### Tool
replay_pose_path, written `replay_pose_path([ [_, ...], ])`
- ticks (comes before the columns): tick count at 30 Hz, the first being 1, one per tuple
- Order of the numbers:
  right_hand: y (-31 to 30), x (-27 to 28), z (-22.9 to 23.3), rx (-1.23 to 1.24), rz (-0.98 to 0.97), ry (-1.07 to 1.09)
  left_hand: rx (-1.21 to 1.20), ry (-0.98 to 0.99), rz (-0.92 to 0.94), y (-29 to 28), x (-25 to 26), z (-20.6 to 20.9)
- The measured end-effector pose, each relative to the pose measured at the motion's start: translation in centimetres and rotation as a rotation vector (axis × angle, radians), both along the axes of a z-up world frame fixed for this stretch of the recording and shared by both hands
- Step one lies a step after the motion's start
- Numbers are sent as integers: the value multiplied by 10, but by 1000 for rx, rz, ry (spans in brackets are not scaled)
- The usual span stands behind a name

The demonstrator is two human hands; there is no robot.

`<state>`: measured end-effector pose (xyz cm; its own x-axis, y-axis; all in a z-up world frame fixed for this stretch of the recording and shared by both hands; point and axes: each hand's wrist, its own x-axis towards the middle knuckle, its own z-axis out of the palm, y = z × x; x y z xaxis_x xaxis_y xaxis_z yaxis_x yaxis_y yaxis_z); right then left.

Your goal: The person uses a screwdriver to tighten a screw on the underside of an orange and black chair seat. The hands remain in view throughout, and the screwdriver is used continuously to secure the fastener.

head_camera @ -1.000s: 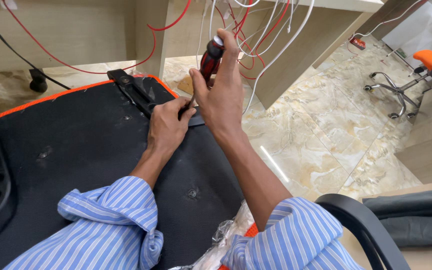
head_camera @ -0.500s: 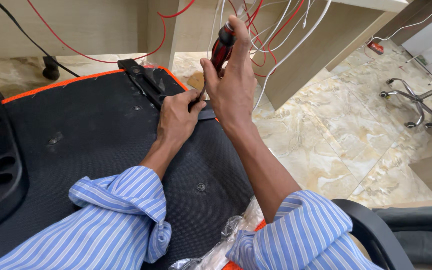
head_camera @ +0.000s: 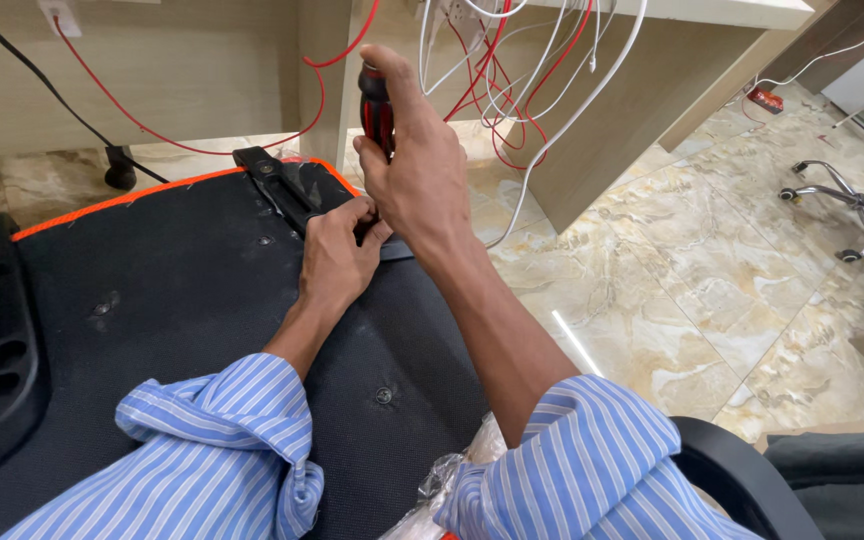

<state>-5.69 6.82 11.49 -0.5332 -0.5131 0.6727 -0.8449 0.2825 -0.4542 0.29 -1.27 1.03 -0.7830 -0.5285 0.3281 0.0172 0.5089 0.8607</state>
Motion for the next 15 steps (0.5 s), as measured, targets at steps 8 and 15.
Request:
replay_pose_path([
  [8, -3, -13, 5, 52, -30, 4, -36, 118, 20, 3, -4, 0],
  [15, -12, -17, -8, -2, -143, 107, 21, 92, 65, 8, -9, 0],
])
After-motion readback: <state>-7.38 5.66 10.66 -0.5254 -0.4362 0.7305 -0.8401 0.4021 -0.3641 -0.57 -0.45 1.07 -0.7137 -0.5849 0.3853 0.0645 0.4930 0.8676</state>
